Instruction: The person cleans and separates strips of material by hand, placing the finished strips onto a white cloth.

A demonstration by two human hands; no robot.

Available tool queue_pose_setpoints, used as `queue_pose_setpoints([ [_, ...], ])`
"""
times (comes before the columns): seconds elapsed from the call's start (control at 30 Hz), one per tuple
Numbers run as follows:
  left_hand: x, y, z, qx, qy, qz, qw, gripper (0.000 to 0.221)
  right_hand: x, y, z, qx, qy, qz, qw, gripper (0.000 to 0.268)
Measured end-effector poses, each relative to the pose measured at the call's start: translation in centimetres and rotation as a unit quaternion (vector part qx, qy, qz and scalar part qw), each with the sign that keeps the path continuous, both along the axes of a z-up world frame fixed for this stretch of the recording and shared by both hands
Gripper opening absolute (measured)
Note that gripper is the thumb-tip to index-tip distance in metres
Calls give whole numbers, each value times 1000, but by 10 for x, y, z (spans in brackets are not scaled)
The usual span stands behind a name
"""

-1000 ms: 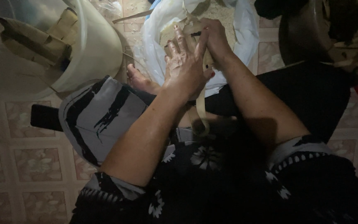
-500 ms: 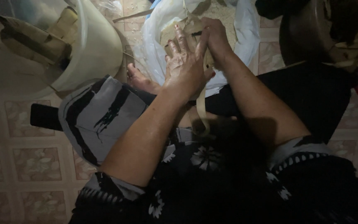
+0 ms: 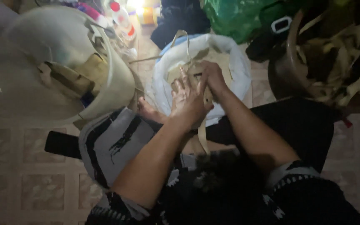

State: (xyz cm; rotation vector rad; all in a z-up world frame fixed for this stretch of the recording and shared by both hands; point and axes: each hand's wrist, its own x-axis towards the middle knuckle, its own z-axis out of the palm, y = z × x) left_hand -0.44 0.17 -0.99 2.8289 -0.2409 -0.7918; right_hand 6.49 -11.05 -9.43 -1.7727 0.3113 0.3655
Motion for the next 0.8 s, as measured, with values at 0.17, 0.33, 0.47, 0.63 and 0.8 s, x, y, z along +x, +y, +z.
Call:
queue_pose_setpoints([
  [0.17, 1, -1, -5, -1, -5, 4, 1000, 105, -7, 2, 23, -27, -71, 33, 997, 24],
  [0.33, 3, -1, -12, -6, -8, 11, 1000, 101, -2, -1, 12, 48, 35, -4, 998, 22],
  [0.47, -2, -1, 1, -24, -21, 12, 999, 97, -5, -1, 19, 56, 78, 5, 995, 24],
  [0.63, -1, -2, 7, -20, -21, 14, 999, 99, -8, 3, 33, 12, 61, 16, 998, 21],
  [0.8, -1, 0, 0, -40, -18, 13, 999, 101, -8, 2, 26, 0, 23, 2, 1000, 19],
])
